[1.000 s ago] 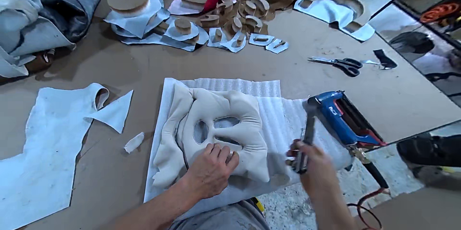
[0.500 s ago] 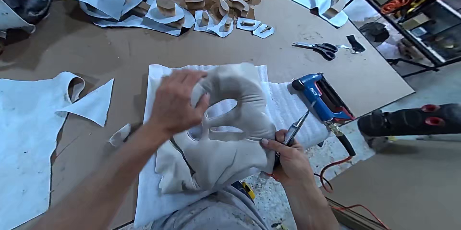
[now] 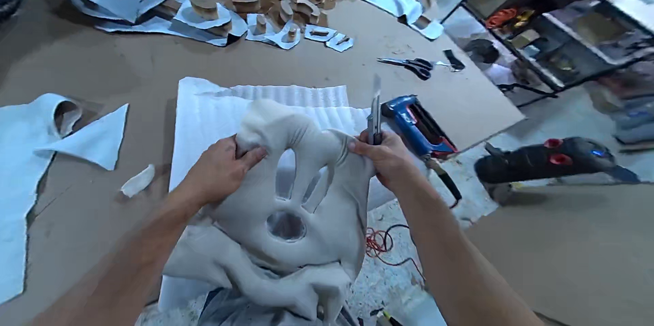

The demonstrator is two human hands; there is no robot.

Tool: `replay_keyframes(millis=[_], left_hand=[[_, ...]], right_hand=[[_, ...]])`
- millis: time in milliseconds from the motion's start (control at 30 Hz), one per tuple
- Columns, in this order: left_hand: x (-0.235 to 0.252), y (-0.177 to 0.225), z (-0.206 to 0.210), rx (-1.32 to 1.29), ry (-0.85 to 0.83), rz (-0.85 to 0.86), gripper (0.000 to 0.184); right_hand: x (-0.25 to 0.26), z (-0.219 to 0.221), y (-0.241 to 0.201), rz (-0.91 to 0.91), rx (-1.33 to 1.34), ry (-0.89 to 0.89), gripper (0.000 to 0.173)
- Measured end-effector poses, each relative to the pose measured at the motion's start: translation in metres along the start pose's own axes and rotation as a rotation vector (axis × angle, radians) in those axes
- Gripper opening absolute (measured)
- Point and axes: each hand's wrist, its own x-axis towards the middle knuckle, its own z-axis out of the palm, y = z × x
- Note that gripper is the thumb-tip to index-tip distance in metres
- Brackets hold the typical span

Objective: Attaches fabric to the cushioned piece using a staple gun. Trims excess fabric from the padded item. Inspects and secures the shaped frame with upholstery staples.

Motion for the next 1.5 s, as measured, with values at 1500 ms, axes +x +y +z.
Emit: replay_keyframes(millis=[1500], left_hand=[[-0.198,-0.015,0.212,0.254,0.071,-0.243,0.021]], right_hand=[[-0.139,-0.018,-0.009,-1.139,-1.301,-0.804,0.035]])
